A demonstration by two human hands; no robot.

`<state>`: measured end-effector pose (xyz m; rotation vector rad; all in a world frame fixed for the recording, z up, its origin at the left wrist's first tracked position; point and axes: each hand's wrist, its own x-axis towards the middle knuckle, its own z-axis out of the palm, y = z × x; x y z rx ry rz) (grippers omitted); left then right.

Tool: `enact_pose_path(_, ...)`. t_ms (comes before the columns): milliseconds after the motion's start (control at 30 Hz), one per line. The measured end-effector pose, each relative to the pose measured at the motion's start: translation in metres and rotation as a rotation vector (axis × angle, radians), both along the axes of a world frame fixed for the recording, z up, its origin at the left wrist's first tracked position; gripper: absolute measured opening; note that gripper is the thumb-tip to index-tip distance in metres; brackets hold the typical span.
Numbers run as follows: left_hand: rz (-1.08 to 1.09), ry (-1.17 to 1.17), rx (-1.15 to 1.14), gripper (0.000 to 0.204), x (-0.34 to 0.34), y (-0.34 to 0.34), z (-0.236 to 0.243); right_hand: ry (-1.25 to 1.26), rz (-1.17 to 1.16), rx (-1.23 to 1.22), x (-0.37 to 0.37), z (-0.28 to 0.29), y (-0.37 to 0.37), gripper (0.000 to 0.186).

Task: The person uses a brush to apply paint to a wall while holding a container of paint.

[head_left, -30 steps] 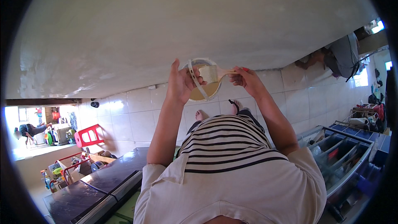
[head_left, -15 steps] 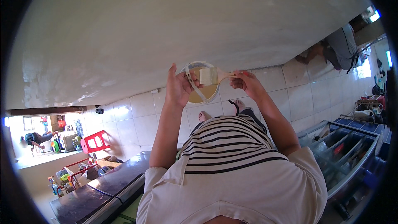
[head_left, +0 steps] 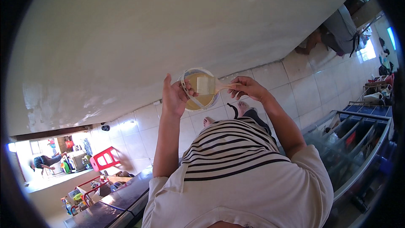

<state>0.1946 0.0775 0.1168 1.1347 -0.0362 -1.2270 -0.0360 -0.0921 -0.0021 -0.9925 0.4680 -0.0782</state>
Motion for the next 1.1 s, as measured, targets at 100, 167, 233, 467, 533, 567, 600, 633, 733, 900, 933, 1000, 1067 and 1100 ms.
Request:
enact_pose_path(100, -0.008, 0.002, -0.003, 0.062, -0.001, -0.003, 0.001, -0.010, -0.004, -0.039, -0.004, -0.003, 0.000, 0.023)
enact_pose_path(167, -0.009, -0.003, 0.001, 0.063, -0.002, -0.005, 0.000, -0.035, -0.025, -0.072, -0.007, -0.003, -0.002, 0.023)
enact_pose_path(233, -0.012, -0.006, 0.001, 0.063, -0.003, -0.008, -0.002, -0.046, -0.053, -0.086, -0.009, -0.003, -0.005, 0.024)
enact_pose_path(467, 0.000, -0.018, 0.079, 0.061, -0.002, -0.014, -0.013, -0.008, -0.234, -0.159, -0.011, 0.015, -0.023, 0.025)
enact_pose_path(533, 0.005, -0.008, 0.094, 0.060, 0.000, -0.014, -0.018, -0.011, -0.293, -0.283, -0.009, 0.012, -0.034, 0.025)
enact_pose_path(567, 0.004, -0.003, 0.096, 0.060, 0.001, -0.014, -0.020, -0.010, -0.327, -0.382, -0.008, 0.010, -0.040, 0.025)
enact_pose_path(600, 0.003, 0.001, 0.099, 0.060, 0.002, -0.014, -0.023, -0.008, -0.361, -0.482, -0.006, 0.008, -0.046, 0.025)
enact_pose_path(633, 0.009, 0.000, 0.112, 0.059, 0.002, -0.015, -0.024, -0.005, -0.401, -0.542, -0.005, 0.006, -0.052, 0.025)
enact_pose_path(733, 0.018, 0.011, 0.129, 0.059, 0.004, -0.015, -0.030, 0.011, -0.513, -0.658, 0.000, 0.006, -0.069, 0.026)
enact_pose_path(900, 0.029, 0.058, 0.140, 0.062, 0.012, -0.011, -0.039, 0.164, -0.698, -0.792, -0.007, 0.011, -0.101, 0.023)
enact_pose_path(933, 0.029, 0.054, 0.152, 0.062, 0.013, -0.010, -0.041, 0.166, -0.744, -0.784, -0.012, 0.008, -0.108, 0.022)
enact_pose_path(1000, 0.032, 0.048, 0.174, 0.062, 0.016, -0.008, -0.045, 0.172, -0.835, -0.773, -0.031, -0.002, -0.126, 0.021)
enact_pose_path(1067, 0.035, 0.048, 0.187, 0.062, 0.017, -0.009, -0.050, 0.141, -0.980, -0.751, -0.056, -0.028, -0.155, 0.021)
enact_pose_path(1100, 0.043, 0.047, 0.193, 0.062, 0.017, -0.008, -0.051, 0.121, -1.047, -0.739, -0.063, -0.033, -0.163, 0.022)
